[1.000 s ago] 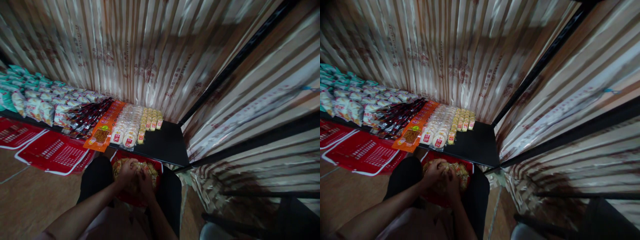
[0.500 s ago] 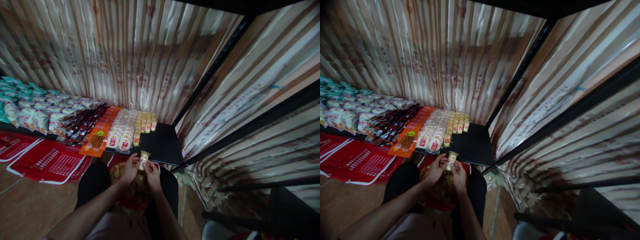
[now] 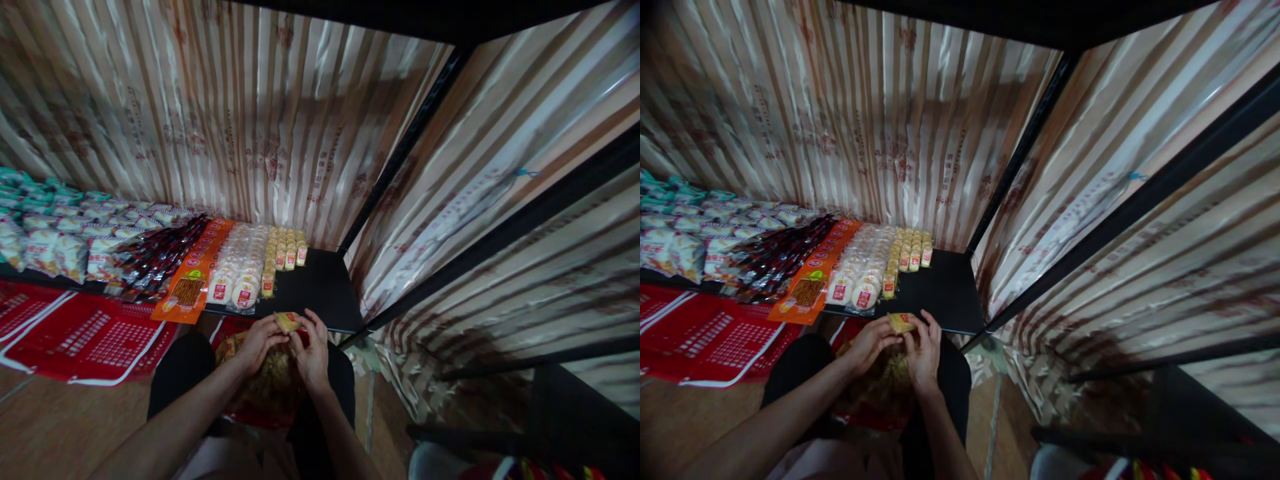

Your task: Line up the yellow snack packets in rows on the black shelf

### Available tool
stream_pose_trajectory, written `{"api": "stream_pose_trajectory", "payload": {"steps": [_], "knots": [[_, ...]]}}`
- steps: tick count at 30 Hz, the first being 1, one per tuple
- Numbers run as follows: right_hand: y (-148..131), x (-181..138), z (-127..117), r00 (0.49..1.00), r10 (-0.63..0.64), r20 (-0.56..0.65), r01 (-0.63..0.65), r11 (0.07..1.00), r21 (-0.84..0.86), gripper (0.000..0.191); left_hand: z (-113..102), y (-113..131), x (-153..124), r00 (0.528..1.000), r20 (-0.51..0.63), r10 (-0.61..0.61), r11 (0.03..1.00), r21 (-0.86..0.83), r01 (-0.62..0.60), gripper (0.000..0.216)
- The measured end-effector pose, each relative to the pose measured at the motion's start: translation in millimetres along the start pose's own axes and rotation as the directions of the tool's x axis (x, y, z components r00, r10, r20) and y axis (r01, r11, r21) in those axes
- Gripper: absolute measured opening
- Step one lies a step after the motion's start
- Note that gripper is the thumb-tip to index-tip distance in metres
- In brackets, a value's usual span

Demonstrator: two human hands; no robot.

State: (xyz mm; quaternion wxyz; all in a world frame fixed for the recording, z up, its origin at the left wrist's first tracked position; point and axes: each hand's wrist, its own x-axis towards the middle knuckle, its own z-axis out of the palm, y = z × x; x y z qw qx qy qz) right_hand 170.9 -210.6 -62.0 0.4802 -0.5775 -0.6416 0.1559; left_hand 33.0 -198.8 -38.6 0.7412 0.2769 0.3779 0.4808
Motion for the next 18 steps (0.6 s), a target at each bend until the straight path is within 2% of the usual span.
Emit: {"api": "stream_pose_trajectory", "payload": {"steps": [3,5,7,12,15,18], "knots": [[-0.8,4.3,-4.7,0.999,-0.05,-0.007,0.05,0.999,0.003,0.022,-0.2,2.8,1.9,0.997,0.039,-0.059,0.973,-0.223,0.066,0.03],[-2.6,7.0,-7.0,0.998,-0.067,0.003,0.067,0.998,0.013,0.023,0.2,4.5,2.3,0.994,0.045,-0.097,0.95,-0.294,0.106,0.03],[-4.9,9.3,-8.6,0.997,-0.081,0.009,0.08,0.996,0.024,0.024,2.1,5.8,1.2,0.995,0.04,-0.093,0.954,-0.284,0.1,0.03],[-7.1,11.9,-8.4,0.997,-0.076,0.01,0.075,0.992,0.1,0.027,11.1,6.2,-1.8,1.0,0.018,0.012,0.992,-0.129,-0.009,0.036],[-3.9,11.4,-4.9,0.998,0.057,-0.015,-0.052,0.975,0.216,0.033,17.1,5.3,1.2,0.997,-0.071,0.02,0.994,-0.103,-0.027,0.038],[0.1,11.9,-0.5,0.956,0.288,0.048,-0.283,0.876,0.39,0.044,22.4,3.2,7.7,0.992,-0.126,0.028,0.996,-0.08,-0.038,0.043]]}}
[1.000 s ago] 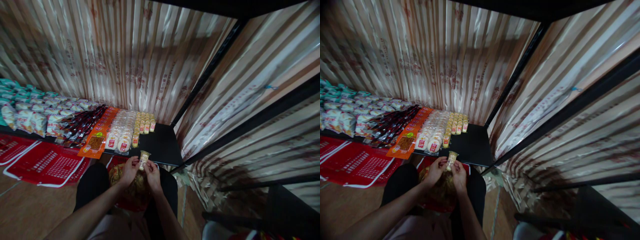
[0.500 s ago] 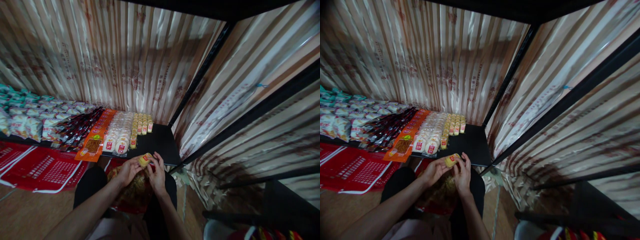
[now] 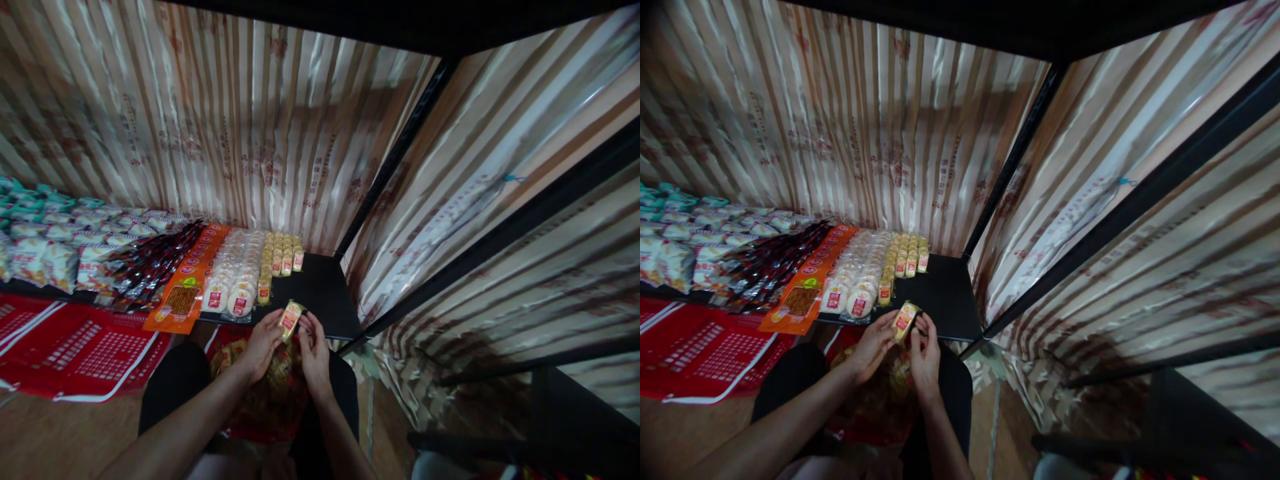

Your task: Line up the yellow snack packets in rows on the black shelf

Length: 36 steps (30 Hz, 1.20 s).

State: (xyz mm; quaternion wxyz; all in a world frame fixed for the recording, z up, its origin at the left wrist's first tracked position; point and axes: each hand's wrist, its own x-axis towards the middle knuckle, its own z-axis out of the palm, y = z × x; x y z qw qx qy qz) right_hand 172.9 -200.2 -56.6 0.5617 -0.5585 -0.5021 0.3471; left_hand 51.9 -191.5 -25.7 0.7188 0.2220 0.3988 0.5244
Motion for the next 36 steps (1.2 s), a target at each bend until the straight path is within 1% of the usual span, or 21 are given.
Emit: {"api": "stream_pose_trajectory", "payload": {"steps": [2,4,7,10,13,15,16,18,20,24,26,30,36], "knots": [[2.3,2.9,1.2,0.992,0.117,0.043,-0.12,0.99,0.073,0.046,3.1,-3.7,5.1,1.0,0.005,0.027,1.0,0.013,-0.027,0.046],[4.3,7.7,1.7,0.984,0.163,0.074,-0.17,0.98,0.102,0.045,5.7,-8.6,11.2,0.998,0.017,0.061,0.998,0.024,-0.061,0.045],[9.0,18.6,1.5,0.98,0.189,0.066,-0.196,0.971,0.139,0.042,9.9,-15.6,22.6,0.995,0.0,0.1,0.994,0.051,-0.1,0.042],[16.6,33.4,0.7,0.981,0.191,0.042,-0.196,0.966,0.17,0.037,15.9,-19.1,37.2,0.99,-0.058,0.125,0.985,0.125,-0.117,0.037],[26.1,53.0,-0.4,0.985,0.173,0.015,-0.173,0.972,0.158,0.033,22.4,-21.3,55.8,0.985,-0.097,0.14,0.962,0.247,-0.112,0.036],[33.1,69.2,-1.2,0.986,0.168,-0.004,-0.166,0.975,0.145,0.033,25.5,-24.4,70.2,0.979,-0.115,0.168,0.922,0.369,-0.115,0.04],[36.8,78.0,-1.4,0.986,0.167,-0.018,-0.163,0.976,0.143,0.034,26.7,-26.5,77.8,0.974,-0.121,0.191,0.888,0.444,-0.119,0.043],[44.7,96.5,-1.2,0.987,0.158,-0.033,-0.153,0.979,0.135,0.034,28.8,-31.7,93.2,0.964,-0.106,0.242,0.79,0.598,-0.132,0.048],[52.8,115.0,0.4,0.988,0.15,-0.033,-0.146,0.982,0.118,0.034,31.3,-36.9,108.1,0.958,-0.051,0.282,0.667,0.728,-0.157,0.053],[68.1,149.7,6.7,0.992,0.127,-0.027,-0.125,0.99,0.069,0.034,37.2,-43.3,134.5,0.937,0.058,0.344,0.421,0.883,-0.209,0.06],[74.6,165.3,10.2,0.994,0.102,-0.037,-0.101,0.994,0.037,0.034,39.3,-44.1,145.3,0.914,0.101,0.393,0.313,0.92,-0.236,0.062],[85.1,191.3,15.3,0.996,0.062,-0.06,-0.066,0.995,-0.073,0.034,40.2,-44.9,161.4,0.834,0.191,0.518,0.117,0.95,-0.29,0.062],[89.1,212.4,21.5,0.998,0.026,-0.062,-0.039,0.976,-0.216,0.032,34.3,-53.3,178.0,0.718,0.258,0.646,-0.084,0.959,-0.269,0.062]]}}
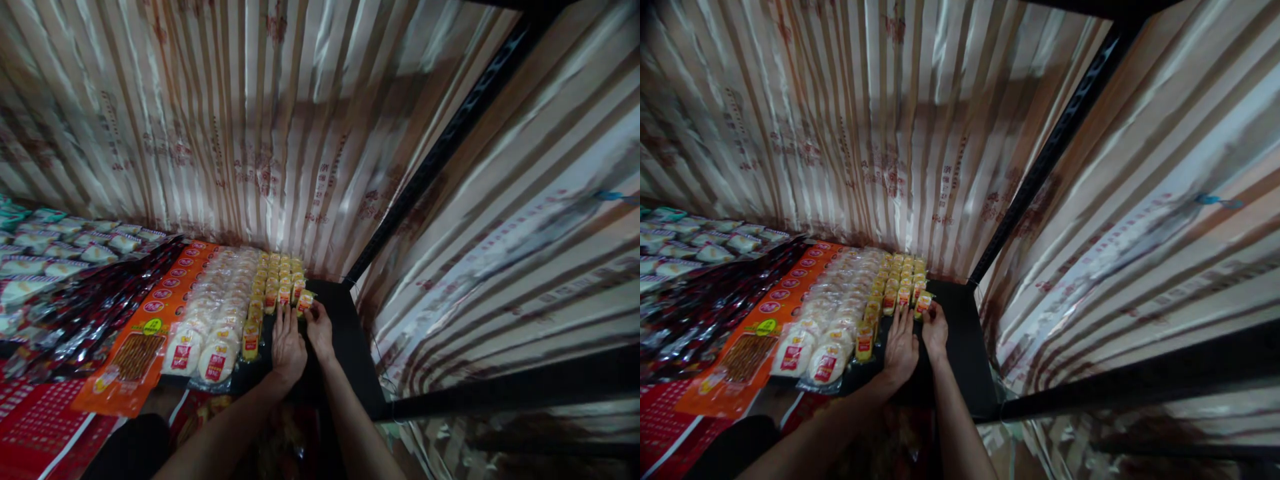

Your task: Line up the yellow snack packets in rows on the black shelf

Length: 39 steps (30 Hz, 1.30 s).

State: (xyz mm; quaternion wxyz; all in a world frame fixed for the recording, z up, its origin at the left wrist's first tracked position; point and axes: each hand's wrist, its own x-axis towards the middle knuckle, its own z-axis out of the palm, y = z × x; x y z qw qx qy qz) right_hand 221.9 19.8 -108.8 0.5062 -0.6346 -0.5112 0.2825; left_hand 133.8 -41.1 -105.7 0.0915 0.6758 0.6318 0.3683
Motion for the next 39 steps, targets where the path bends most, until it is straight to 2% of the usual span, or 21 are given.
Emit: {"api": "stream_pose_trajectory", "payload": {"steps": [7,20,33,39], "knots": [[-3.0,6.2,10.0,0.997,-0.076,-0.013,0.075,0.995,-0.06,0.033,10.6,-14.0,3.7,0.991,-0.076,0.111,0.987,0.127,-0.101,0.059],[2.2,1.9,19.7,0.974,-0.225,-0.006,0.213,0.931,-0.296,0.043,16.8,-26.0,2.4,0.986,-0.081,0.148,0.975,0.179,-0.132,0.056],[3.0,-3.8,33.1,0.993,-0.114,-0.011,0.106,0.95,-0.293,0.049,24.6,-31.9,2.5,0.991,-0.048,0.126,0.982,0.145,-0.118,0.055],[5.0,-1.2,35.3,0.987,-0.156,0.03,0.158,0.938,-0.31,0.046,23.8,-32.7,2.2,0.989,-0.054,0.134,0.985,0.119,-0.127,0.056]]}}
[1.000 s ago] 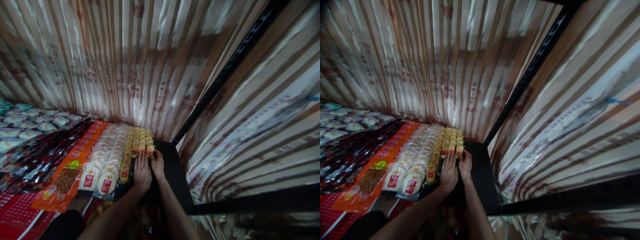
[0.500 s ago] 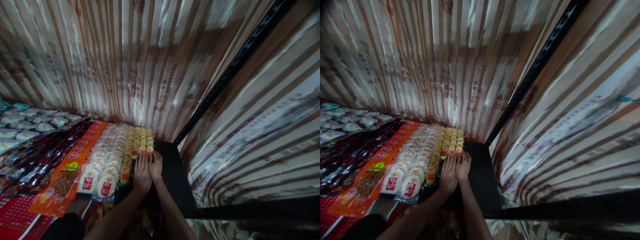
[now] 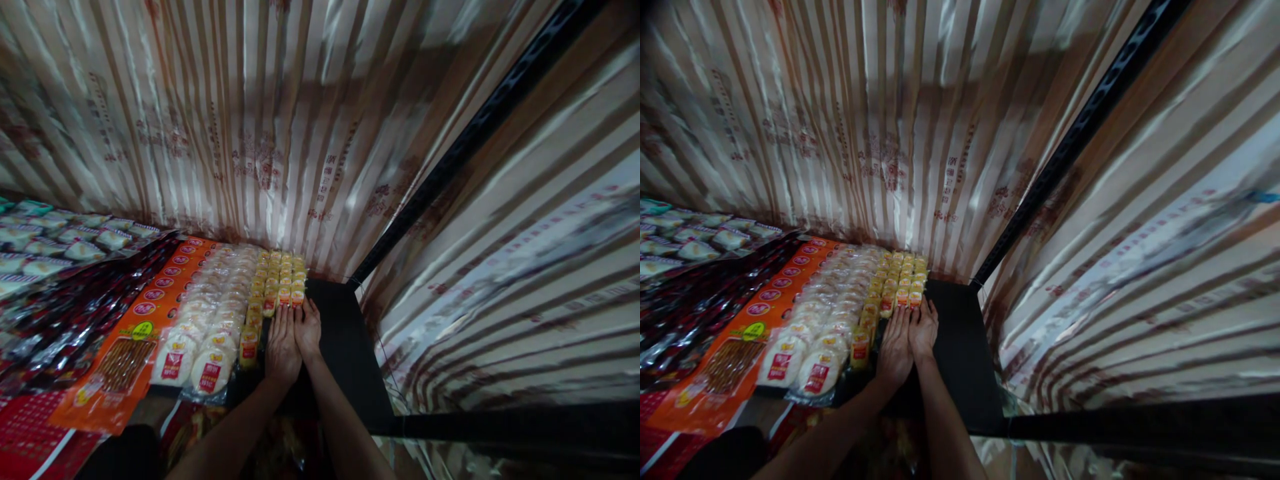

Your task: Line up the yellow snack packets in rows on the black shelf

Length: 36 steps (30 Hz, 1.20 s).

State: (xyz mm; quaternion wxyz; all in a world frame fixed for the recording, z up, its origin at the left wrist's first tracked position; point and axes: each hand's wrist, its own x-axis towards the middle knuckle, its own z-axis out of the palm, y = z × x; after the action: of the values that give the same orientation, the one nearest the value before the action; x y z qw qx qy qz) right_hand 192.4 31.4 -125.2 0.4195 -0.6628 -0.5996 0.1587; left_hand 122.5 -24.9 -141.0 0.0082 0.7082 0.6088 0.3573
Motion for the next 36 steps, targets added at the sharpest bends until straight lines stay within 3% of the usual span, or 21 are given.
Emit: {"api": "stream_pose_trajectory", "payload": {"steps": [4,12,28,34,36], "knots": [[1.6,-0.4,0.6,1.0,-0.026,-0.003,0.026,1.0,-0.005,0.045,-0.9,-0.4,0.9,1.0,-0.019,-0.013,1.0,-0.014,0.012,0.059],[5.7,-1.1,-1.1,0.997,-0.067,0.03,0.067,0.998,0.009,0.046,-16.5,3.8,6.4,0.995,0.103,0.018,0.999,-0.029,-0.016,0.058],[17.8,-2.3,-1.0,0.994,-0.083,0.069,0.078,0.994,0.077,0.047,-10.5,-0.9,18.0,0.991,0.077,0.11,0.991,0.068,-0.115,0.053],[11.8,14.6,-5.6,0.99,0.135,0.04,-0.141,0.929,0.343,0.052,-14.0,2.0,15.4,0.99,0.064,0.123,0.991,0.047,-0.126,0.06],[4.8,27.1,-4.5,0.987,0.153,0.04,-0.155,0.892,0.425,0.057,-13.8,2.0,14.8,0.989,0.064,0.13,0.99,0.048,-0.133,0.064]]}}
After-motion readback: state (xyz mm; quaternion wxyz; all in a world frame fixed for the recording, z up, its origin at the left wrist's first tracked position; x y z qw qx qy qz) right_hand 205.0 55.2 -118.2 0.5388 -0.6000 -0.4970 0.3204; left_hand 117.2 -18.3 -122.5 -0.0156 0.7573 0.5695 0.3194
